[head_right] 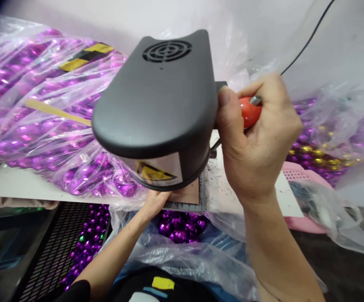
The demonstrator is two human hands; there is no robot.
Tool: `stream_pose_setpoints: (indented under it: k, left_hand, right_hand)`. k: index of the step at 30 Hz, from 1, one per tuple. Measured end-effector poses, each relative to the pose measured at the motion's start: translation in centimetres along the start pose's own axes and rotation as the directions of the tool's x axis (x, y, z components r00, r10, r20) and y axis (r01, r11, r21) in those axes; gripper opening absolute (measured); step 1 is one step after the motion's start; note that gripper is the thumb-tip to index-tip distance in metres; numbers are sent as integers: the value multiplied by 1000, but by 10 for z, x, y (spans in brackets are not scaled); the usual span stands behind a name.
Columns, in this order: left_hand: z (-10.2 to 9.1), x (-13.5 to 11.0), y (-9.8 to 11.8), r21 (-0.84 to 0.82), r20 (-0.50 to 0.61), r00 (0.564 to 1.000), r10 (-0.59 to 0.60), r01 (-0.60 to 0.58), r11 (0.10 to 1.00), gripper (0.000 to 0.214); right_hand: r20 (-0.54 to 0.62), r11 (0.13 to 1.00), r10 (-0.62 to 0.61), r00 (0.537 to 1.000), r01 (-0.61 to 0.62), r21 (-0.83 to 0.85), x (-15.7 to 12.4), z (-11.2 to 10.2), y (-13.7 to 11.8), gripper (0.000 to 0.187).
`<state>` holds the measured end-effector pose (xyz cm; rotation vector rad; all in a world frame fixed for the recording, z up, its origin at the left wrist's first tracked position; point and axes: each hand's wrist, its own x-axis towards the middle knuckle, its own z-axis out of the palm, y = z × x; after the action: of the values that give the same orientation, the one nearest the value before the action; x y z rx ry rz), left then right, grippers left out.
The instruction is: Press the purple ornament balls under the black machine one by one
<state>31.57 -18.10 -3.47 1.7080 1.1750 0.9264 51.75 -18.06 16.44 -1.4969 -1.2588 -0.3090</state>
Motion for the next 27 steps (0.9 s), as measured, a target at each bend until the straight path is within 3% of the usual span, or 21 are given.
stream_pose_setpoints:
  k: [9,14,20,27]
  left_hand:
    - [3,3,-3,13,-7,1000,11,-11,1000,39]
    - [2,1,5,175,22,994,105,-107,979,37]
    - [20,-3,12,299,29,970,240,-238,924,47]
    - [23,1,18,270,114,977,179,-204,941,34]
  right_hand:
    - [24,996,-62,998,61,66,-1,-2,1,29]
    - [16,997,-18,1000,16,81,1,-1,-1,32]
    - [31,1000,3,1000,-4,31,-1,-2,-2,30]
    - [22,1000,-17,1000,17,10,0,-3,4,37]
